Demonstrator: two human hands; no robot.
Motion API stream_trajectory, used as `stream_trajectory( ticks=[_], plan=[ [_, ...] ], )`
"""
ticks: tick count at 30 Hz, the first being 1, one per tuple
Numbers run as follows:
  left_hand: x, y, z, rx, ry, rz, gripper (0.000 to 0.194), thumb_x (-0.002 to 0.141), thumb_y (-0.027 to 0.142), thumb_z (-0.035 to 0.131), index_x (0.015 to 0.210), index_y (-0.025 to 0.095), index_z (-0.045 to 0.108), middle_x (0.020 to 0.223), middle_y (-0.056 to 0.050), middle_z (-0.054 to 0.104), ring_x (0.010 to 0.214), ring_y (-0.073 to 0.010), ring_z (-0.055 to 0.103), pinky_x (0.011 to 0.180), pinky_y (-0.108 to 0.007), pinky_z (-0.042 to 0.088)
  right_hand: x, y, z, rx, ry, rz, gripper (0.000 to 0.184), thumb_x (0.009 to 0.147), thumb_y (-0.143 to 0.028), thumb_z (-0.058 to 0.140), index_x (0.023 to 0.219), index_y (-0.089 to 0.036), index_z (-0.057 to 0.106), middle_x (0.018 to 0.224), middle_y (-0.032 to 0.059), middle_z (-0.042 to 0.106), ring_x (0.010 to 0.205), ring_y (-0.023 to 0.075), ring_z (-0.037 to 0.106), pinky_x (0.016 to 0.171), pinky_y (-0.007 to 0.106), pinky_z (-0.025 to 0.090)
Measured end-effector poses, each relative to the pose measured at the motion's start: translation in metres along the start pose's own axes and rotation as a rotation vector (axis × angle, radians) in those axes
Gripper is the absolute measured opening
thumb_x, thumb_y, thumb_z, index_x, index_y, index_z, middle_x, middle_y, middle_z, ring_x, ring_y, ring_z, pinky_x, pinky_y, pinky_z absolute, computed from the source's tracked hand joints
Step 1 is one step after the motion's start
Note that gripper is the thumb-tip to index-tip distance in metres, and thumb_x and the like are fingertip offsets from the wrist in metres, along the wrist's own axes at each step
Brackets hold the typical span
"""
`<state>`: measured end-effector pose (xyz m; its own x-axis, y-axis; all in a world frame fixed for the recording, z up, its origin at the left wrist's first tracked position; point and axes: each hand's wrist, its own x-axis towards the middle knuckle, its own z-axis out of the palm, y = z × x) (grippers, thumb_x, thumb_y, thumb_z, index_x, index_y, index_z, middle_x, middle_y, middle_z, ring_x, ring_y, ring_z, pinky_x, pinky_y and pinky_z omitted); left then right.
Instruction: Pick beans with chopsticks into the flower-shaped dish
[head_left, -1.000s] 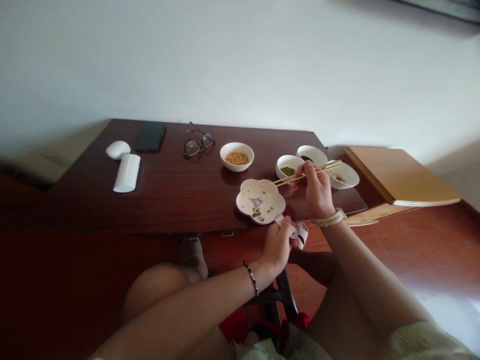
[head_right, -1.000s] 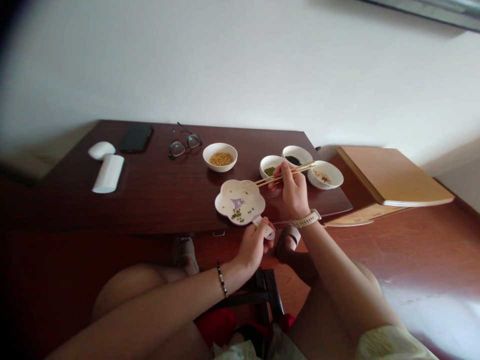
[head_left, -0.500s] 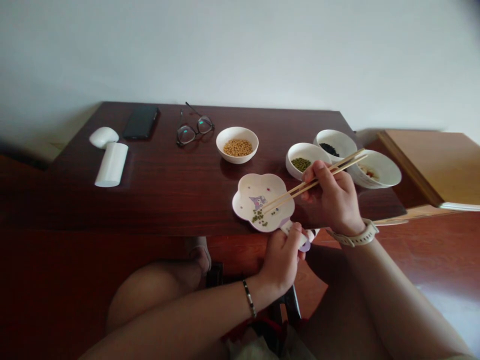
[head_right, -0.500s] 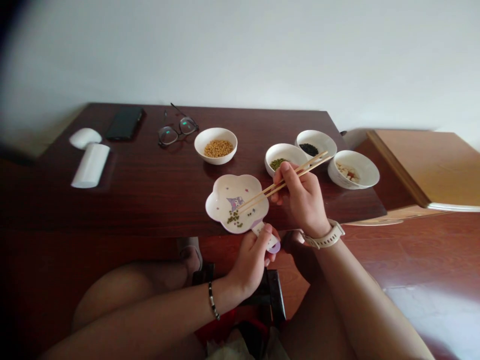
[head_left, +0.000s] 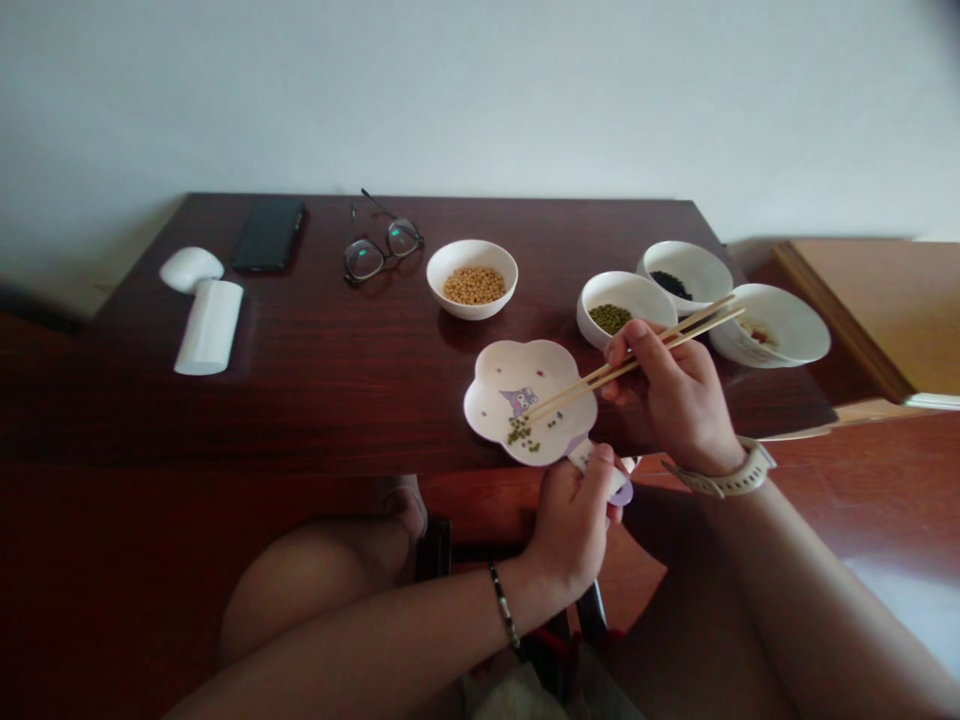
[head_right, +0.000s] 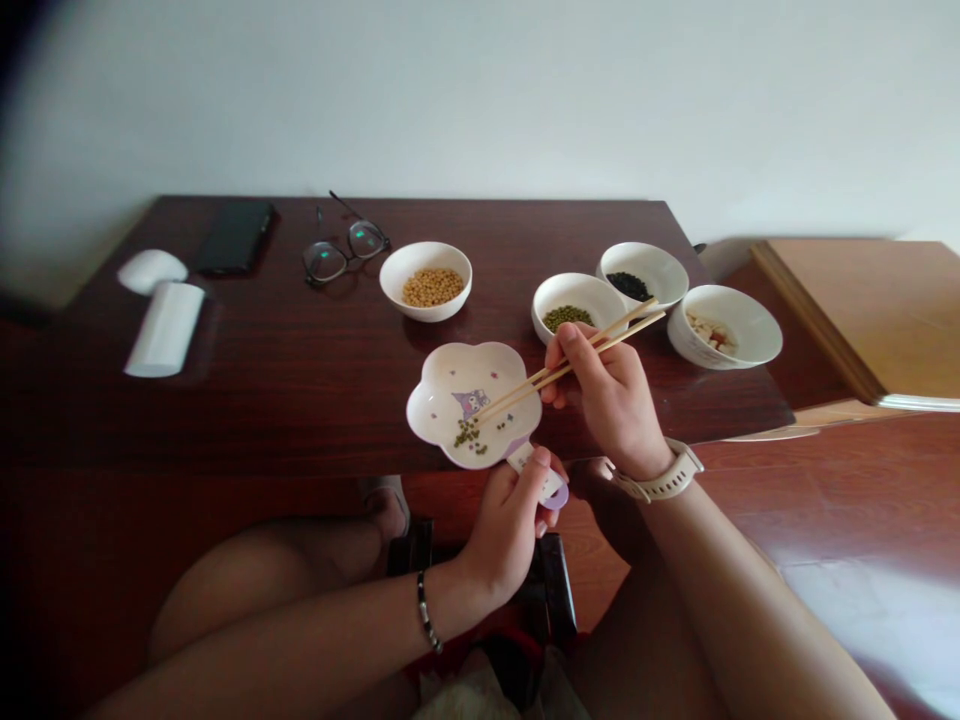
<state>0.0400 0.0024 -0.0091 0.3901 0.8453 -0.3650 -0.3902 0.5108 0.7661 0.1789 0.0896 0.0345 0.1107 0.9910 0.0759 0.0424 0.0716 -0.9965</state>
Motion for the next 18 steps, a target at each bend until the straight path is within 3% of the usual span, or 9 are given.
stream_trajectory(
  ticks=[12, 18],
  plan=[
    [-0.0011, 0.0024, 0.0018, 0.012, 0.022, -0.023, 0.05, 0.105, 0.064, 0.056, 0.083, 0.019, 0.059, 0.065, 0.003, 0.049, 0.058, -0.0114, 0.042, 0.056, -0.027, 0.032, 0.0029, 0.0045, 0.0016, 0.018, 0.094, -0.012, 0.047, 0.101, -0.064, 0.072, 0.08, -0.022, 0.066, 0.067, -0.0003, 0.06, 0.052, 0.0114, 0.059, 0.045, 0.024, 0.046],
    [0.0011, 0.0016, 0.0021, -0.004, 0.005, 0.006, 0.05, 0.107, 0.062, 0.055, 0.082, 0.019, 0.058, 0.065, 0.003, 0.049, 0.056, -0.0105, 0.041, 0.056, -0.026, 0.033, 0.0093, 0.0003, -0.0052, 0.115, 0.238, -0.055, 0.044, 0.098, -0.06, 0.078, 0.079, -0.022, 0.064, 0.076, 0.0001, 0.06, 0.053, 0.009, 0.055, 0.042, 0.023, 0.042]
  ],
)
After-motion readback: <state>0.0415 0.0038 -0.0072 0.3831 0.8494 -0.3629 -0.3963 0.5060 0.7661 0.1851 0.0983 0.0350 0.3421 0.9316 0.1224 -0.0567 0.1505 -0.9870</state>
